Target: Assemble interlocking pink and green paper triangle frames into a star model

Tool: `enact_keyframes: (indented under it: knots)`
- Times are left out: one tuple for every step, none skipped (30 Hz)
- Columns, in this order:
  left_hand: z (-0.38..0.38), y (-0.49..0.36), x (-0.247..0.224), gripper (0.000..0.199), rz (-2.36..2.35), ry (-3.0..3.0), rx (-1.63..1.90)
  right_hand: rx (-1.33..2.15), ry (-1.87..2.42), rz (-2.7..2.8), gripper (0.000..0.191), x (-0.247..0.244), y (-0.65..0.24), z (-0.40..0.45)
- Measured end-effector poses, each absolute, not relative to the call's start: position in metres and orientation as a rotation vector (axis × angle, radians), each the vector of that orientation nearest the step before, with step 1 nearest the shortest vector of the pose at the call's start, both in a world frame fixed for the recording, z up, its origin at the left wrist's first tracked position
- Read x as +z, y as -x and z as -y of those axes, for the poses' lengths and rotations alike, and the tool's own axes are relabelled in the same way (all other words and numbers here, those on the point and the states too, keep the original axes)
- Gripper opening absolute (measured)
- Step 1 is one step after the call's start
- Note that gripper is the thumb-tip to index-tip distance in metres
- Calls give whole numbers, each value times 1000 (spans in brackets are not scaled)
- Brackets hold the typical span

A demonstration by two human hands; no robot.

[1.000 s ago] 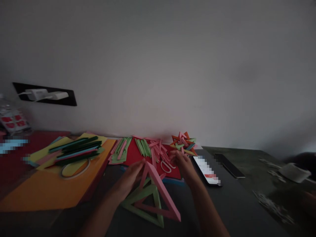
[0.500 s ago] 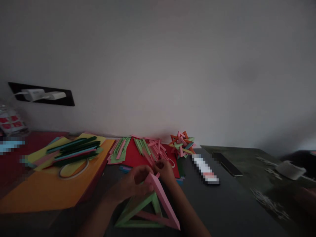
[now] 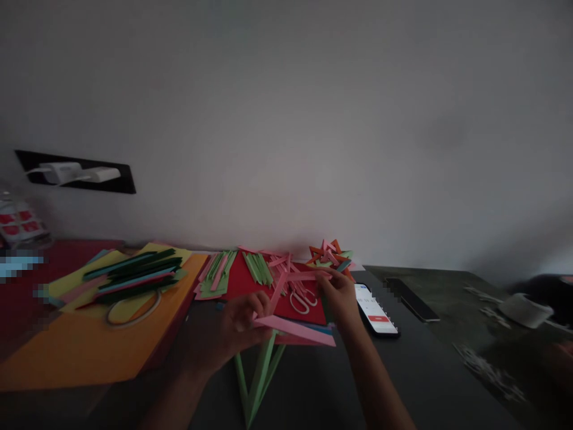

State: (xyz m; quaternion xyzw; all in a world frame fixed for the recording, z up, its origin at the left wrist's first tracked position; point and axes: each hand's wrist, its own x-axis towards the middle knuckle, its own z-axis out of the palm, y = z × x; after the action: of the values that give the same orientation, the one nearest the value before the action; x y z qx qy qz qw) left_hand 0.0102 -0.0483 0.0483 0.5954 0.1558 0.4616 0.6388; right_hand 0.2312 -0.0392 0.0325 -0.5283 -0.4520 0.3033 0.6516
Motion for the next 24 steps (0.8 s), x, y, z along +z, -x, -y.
enact_keyframes:
  knots:
    - [49, -11, 49, 30, -371, -1355, 1060, 729, 1199, 1008, 28, 37, -232, 42]
    - [49, -12, 48, 30, -388, -1352, 1068, 776, 1189, 992, 30, 40, -233, 44]
    - [50, -12, 48, 30, -402, -1350, 1078, 827, 1172, 981, 32, 43, -233, 46]
    - [50, -14, 48, 30, -414, -1349, 1093, 871, 1152, 973, 32, 46, -234, 48]
    - [50, -15, 47, 30, -429, -1349, 1107, 899, 1133, 967, 32, 48, -233, 49]
    - [50, -16, 46, 29, -448, -1351, 1125, 912, 1117, 968, 32, 51, -233, 51]
    - [51, -17, 45, 27, -476, -1350, 1151, 916, 1104, 976, 31, 53, -232, 53]
    - [51, -18, 45, 26, -510, -1352, 1182, 915, 1092, 989, 30, 55, -230, 54]
    - [51, -19, 44, 24, -550, -1359, 1212, 911, 1077, 1006, 29, 57, -229, 56]
    - [51, -20, 44, 22, -585, -1378, 1236, 908, 1063, 1018, 29, 60, -228, 57]
    - [52, -20, 43, 21, -603, -1422, 1239, 911, 1054, 1025, 29, 62, -227, 58]
    - [52, -21, 43, 19, -603, -1486, 1218, 914, 1050, 1023, 29, 64, -227, 59]
    - [53, -21, 43, 18, -591, -1564, 1173, 918, 1054, 1016, 29, 65, -226, 60]
    - [54, -22, 42, 17, -575, -1642, 1118, 922, 1062, 1011, 28, 67, -226, 61]
    - [54, -23, 41, 16, -557, -1715, 1067, 925, 1071, 1011, 28, 68, -225, 62]
    - [55, -24, 40, 16, -544, -1773, 1040, 930, 1079, 1016, 28, 69, -224, 63]
    - [56, -25, 39, 16, -538, -1816, 1039, 933, 1087, 1018, 28, 70, -223, 64]
    - [56, -26, 38, 16, -534, -1852, 1064, 936, 1090, 1012, 28, 71, -221, 65]
    - [56, -27, 37, 17, -534, -1875, 1105, 937, 1087, 999, 29, 72, -217, 66]
    - [56, -27, 36, 18, -546, -1897, 1143, 925, 1084, 977, 29, 73, -213, 67]
    - [55, -27, 35, 17, -561, -1925, 1214, 898, 1080, 959, 29, 74, -207, 68]
    - [55, -27, 34, 16, -576, -1955, 1288, 844, 1074, 951, 29, 74, -200, 70]
    - [54, -27, 33, 16, -597, -1976, 1349, 766, 1079, 962, 29, 74, -192, 72]
    - [54, -28, 32, 17, -617, -1991, 1407, 677, 1083, 995, 28, 74, -183, 73]
